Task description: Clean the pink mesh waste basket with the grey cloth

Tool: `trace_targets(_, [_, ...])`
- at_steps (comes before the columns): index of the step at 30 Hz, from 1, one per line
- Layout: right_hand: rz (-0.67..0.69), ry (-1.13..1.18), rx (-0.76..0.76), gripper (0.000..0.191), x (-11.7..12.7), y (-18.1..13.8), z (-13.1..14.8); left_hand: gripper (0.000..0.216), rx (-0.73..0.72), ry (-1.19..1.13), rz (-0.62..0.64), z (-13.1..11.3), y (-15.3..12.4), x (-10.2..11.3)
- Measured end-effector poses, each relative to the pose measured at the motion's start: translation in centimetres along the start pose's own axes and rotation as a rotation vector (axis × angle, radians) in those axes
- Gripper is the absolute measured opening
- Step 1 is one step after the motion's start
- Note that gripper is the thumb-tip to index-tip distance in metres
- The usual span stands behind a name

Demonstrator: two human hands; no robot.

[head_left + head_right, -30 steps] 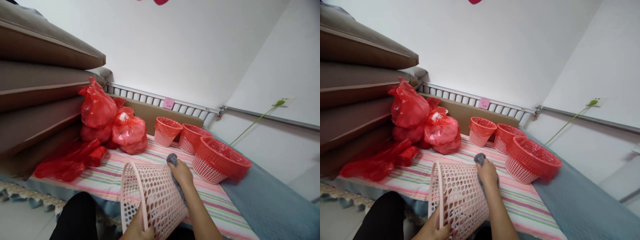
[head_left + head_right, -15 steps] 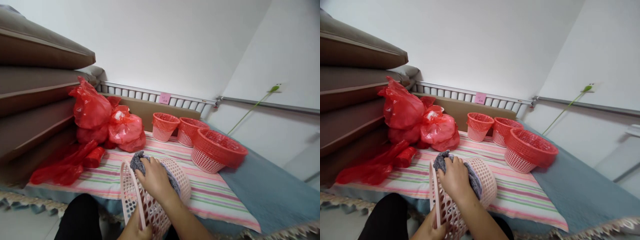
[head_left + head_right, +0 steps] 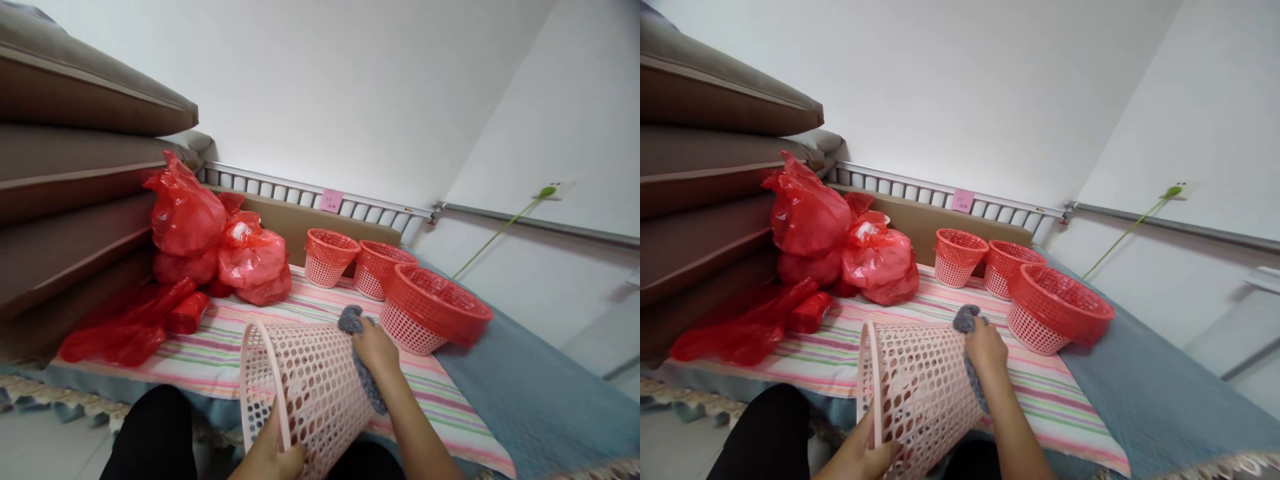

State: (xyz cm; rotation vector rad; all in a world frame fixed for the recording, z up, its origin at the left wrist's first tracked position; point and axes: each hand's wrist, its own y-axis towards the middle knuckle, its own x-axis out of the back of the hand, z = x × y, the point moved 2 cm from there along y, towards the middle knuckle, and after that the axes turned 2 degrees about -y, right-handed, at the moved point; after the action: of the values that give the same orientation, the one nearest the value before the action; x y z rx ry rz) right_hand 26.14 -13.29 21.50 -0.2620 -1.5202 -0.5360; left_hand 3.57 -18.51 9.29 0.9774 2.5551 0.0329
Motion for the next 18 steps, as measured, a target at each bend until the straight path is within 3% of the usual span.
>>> trace_targets(2, [-0.004,0.004,-0.057,0.042,-0.4,0.5,-1.3,0.089,-0.033,0.007,0.026,0.7,0.2,0.0])
trace_targets(4, [-0.006,0.036,-0.040,0.042,-0.5,0.0,-0.9,0.091,-0.059,0.000,0.018,1.0,0.4,-0.2])
trace_targets(10, [-0.022,0.319,0.206,0.032,0.6,-5.6,7.1,0.077,-0.120,-0.042,0.014,0.1,0.4,-0.3])
trace_targets(13, [-0.021,0.517,0.354,0.031,1.8,-8.9,10.7,0.064,-0.067,0.013,-0.077,0.8,0.1,0.4])
trace_targets(16, [-0.036,0.624,0.437,0.033,2.4,-11.3,12.0,0.046,-0.016,0.024,-0.169,1.7,-0.4,0.9])
trace_targets(18, [-0.045,0.635,0.451,0.035,2.3,-12.3,11.8,0.042,0.015,-0.008,-0.163,1.8,-0.7,0.7])
